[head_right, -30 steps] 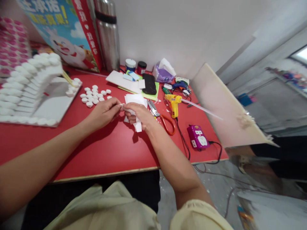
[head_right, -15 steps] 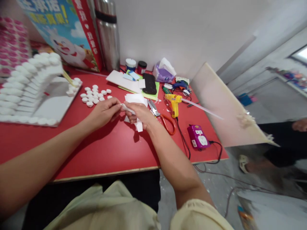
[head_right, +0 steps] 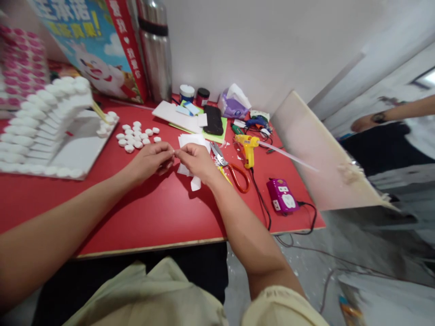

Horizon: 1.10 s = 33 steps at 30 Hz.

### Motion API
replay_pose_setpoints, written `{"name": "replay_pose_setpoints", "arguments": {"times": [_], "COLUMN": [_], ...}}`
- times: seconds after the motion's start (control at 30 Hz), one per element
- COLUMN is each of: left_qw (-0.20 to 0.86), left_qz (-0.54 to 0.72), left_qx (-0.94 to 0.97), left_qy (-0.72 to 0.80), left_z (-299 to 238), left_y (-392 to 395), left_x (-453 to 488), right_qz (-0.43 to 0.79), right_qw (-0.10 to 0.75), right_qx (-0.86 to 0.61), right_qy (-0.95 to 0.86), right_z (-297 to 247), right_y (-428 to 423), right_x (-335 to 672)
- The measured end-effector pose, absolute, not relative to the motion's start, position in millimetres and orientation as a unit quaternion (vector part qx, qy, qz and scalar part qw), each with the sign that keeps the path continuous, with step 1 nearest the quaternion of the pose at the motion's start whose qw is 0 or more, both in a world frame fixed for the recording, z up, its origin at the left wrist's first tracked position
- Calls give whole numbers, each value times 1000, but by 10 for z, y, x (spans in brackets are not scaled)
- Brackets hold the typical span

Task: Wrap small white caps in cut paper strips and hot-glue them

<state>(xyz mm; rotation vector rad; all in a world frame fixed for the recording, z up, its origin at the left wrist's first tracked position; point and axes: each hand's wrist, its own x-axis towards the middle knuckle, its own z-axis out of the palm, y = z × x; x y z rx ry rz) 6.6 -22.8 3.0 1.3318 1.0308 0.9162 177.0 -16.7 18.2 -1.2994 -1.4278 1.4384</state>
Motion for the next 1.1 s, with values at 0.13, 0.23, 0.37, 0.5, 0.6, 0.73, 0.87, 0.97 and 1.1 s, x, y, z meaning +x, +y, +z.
{"name": "replay_pose_setpoints", "arguments": {"times": [0.13, 0.23, 0.37, 0.5, 0.6, 0.73, 0.87, 0.97, 1.1], "left_qw": [581, 598, 603, 525, 358, 176, 48, -19, -47], "left_qz": [396, 409, 407, 388, 370, 327, 263, 198, 163], "left_qx": [559, 525, 519, 599, 711, 801, 846, 863, 869], "left_qy": [438, 446, 448, 464, 478, 469, 462, 465, 465], "left_z": [73, 102, 117, 83, 35, -9, 11, 47, 55], "left_y": [-229, -215, -215, -237, -240, -223, -221, -238, -271], "left_x": [67, 64, 79, 86, 63, 26, 28, 58, 97], "right_qz": [551, 539, 413, 360, 346, 340, 395, 417, 410], "right_qw": [366, 363, 388, 388, 367, 347, 370, 388, 390], "right_qx": [-496, -489, -490, -501, -516, -524, -513, -504, -503], "right_qy": [-562, -582, -662, -685, -693, -699, -666, -649, -653], "right_z": [185, 201, 177, 144, 164, 214, 210, 175, 138], "right_y": [-174, -180, -145, -135, -180, -236, -227, -200, -181], "right_x": [1774, 1783, 1808, 1818, 1802, 1776, 1776, 1786, 1792]}}
